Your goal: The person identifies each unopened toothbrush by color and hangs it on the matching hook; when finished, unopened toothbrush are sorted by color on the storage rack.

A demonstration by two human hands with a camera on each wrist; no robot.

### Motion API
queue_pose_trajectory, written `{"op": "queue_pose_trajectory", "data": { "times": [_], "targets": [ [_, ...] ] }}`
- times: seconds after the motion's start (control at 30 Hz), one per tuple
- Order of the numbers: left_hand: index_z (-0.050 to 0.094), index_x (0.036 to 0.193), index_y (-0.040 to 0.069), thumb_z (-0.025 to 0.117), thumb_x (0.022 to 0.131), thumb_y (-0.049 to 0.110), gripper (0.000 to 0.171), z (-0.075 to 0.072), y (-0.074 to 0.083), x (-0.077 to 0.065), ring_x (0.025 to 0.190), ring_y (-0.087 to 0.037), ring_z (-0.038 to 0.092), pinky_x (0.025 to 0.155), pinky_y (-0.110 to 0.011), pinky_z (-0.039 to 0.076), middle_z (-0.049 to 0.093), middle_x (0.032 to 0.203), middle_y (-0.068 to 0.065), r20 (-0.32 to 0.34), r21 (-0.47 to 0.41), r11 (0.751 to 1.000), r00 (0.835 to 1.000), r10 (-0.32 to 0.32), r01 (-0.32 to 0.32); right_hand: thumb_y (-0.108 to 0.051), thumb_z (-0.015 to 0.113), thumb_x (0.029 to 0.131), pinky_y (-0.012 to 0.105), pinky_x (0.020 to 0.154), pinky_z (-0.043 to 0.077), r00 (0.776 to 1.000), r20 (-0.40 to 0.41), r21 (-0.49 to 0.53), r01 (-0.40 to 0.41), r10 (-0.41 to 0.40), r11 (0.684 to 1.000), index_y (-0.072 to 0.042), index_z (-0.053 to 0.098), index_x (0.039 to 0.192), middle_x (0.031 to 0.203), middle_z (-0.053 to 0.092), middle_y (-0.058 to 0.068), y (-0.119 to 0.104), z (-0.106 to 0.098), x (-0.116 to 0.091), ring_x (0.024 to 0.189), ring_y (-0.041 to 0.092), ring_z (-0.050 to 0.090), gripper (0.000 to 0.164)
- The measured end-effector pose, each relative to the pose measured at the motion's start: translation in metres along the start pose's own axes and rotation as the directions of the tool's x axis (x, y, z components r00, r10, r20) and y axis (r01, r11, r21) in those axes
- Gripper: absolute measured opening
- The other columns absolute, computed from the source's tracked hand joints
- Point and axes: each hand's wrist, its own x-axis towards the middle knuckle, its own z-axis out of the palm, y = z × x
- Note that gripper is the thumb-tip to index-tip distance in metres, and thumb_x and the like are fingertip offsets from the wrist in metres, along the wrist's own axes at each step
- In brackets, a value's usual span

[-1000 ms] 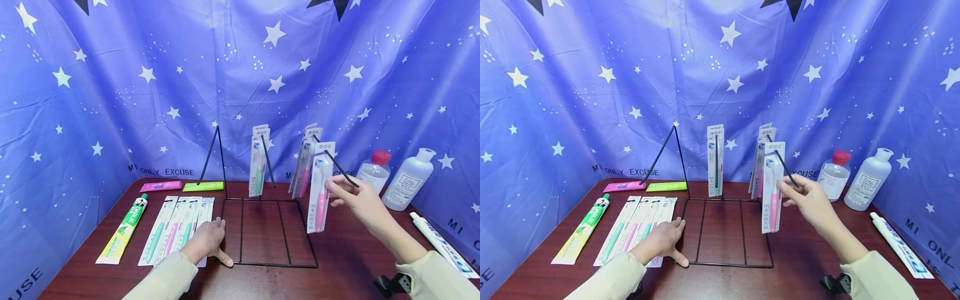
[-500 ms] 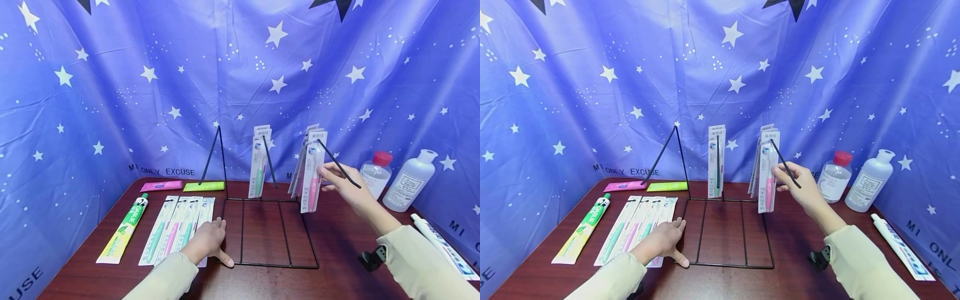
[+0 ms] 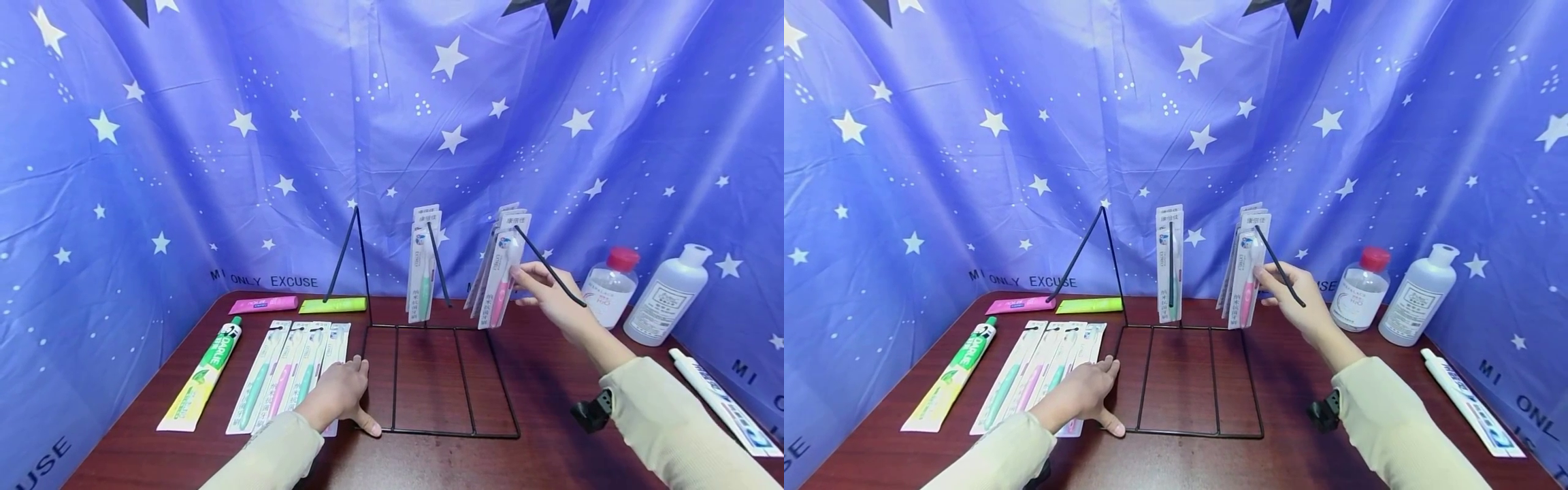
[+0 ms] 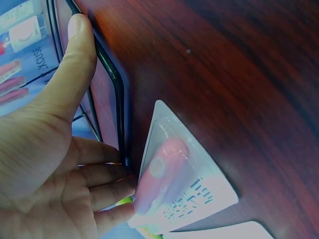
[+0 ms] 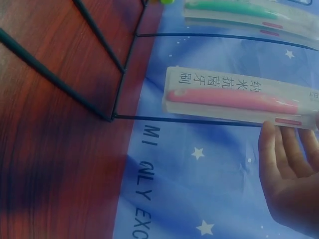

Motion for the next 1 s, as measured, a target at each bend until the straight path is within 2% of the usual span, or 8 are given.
{"op": "queue_pose_trajectory", "data": {
  "times": [0.27, 0.53, 0.63, 0.73, 0.83, 0.93, 1.0],
  "targets": [
    [0.043, 0.13, -0.007, 0.069, 0.045, 0.072, 0.118, 0.001, 0.0, 0.002, 0.12, -0.031, 0.045, 0.097, -0.037, 0.036, 0.043, 0.132, -0.024, 0.009, -0.011, 1.0, 1.0, -0.01, 0.01, -0.027, 0.052, 0.093, 0.032, 0.071, 0.053, 0.999, 0.034, -0.133, 0.012, -0.008, 0.991, 0.007, 0.053, 0.116, 0.106, 0.062, 0.013, 0.009, -0.011, -0.009, 0.093, 0.012, 0.061, 0.041],
    [0.043, 0.13, -0.007, 0.069, 0.045, 0.071, 0.118, 0.001, 0.001, 0.002, 0.12, -0.031, 0.044, 0.098, -0.037, 0.036, 0.043, 0.132, -0.025, 0.011, -0.021, 1.0, 1.0, -0.012, 0.012, -0.022, 0.056, 0.091, 0.03, 0.068, 0.053, 0.999, 0.02, -0.213, 0.05, -0.047, 0.976, 0.003, 0.058, 0.109, 0.093, 0.065, -0.005, 0.016, -0.021, -0.031, 0.085, 0.006, 0.061, 0.031],
    [0.043, 0.13, -0.007, 0.069, 0.045, 0.071, 0.118, 0.0, 0.0, 0.001, 0.12, -0.031, 0.044, 0.098, -0.037, 0.036, 0.043, 0.132, -0.025, 0.005, -0.016, 1.0, 1.0, -0.005, 0.005, -0.025, 0.058, 0.09, 0.024, 0.068, 0.051, 0.999, 0.026, -0.314, 0.048, -0.042, 0.948, -0.005, 0.061, 0.109, 0.094, 0.066, -0.003, 0.021, -0.022, -0.043, 0.081, 0.004, 0.061, 0.028],
    [0.044, 0.13, -0.007, 0.068, 0.045, 0.071, 0.118, 0.001, 0.0, 0.001, 0.12, -0.031, 0.044, 0.098, -0.036, 0.036, 0.044, 0.131, -0.025, -0.002, -0.005, 1.0, 1.0, 0.0, 0.0, -0.032, 0.059, 0.088, 0.02, 0.071, 0.046, 0.999, 0.038, -0.444, 0.043, -0.029, 0.895, -0.015, 0.062, 0.112, 0.099, 0.066, -0.003, 0.027, -0.021, -0.058, 0.086, 0.003, 0.059, 0.029],
    [0.043, 0.13, -0.007, 0.068, 0.045, 0.072, 0.118, 0.001, 0.0, 0.001, 0.12, -0.03, 0.044, 0.098, -0.036, 0.036, 0.044, 0.131, -0.025, 0.004, -0.004, 1.0, 1.0, 0.0, 0.0, -0.037, 0.06, 0.086, 0.02, 0.076, 0.044, 0.999, 0.052, -0.523, 0.035, -0.01, 0.852, -0.021, 0.062, 0.114, 0.104, 0.065, -0.005, 0.033, -0.018, -0.072, 0.095, 0.006, 0.058, 0.032],
    [0.043, 0.13, -0.007, 0.068, 0.046, 0.071, 0.118, 0.001, 0.0, 0.002, 0.12, -0.03, 0.045, 0.097, -0.036, 0.037, 0.044, 0.132, -0.024, 0.01, -0.006, 1.0, 1.0, -0.001, 0.001, -0.041, 0.06, 0.085, 0.025, 0.08, 0.044, 0.997, 0.073, -0.555, 0.023, 0.022, 0.832, -0.022, 0.06, 0.118, 0.111, 0.063, -0.005, 0.038, -0.015, -0.083, 0.102, 0.014, 0.056, 0.038],
    [0.043, 0.13, -0.007, 0.068, 0.046, 0.071, 0.118, 0.001, 0.0, 0.002, 0.12, -0.03, 0.045, 0.097, -0.036, 0.037, 0.044, 0.132, -0.024, 0.012, -0.006, 1.0, 1.0, -0.001, 0.001, -0.041, 0.061, 0.084, 0.031, 0.081, 0.046, 0.995, 0.093, -0.548, 0.02, 0.037, 0.836, -0.021, 0.058, 0.121, 0.116, 0.061, -0.002, 0.042, -0.012, -0.09, 0.103, 0.018, 0.057, 0.041]
  ]
}}
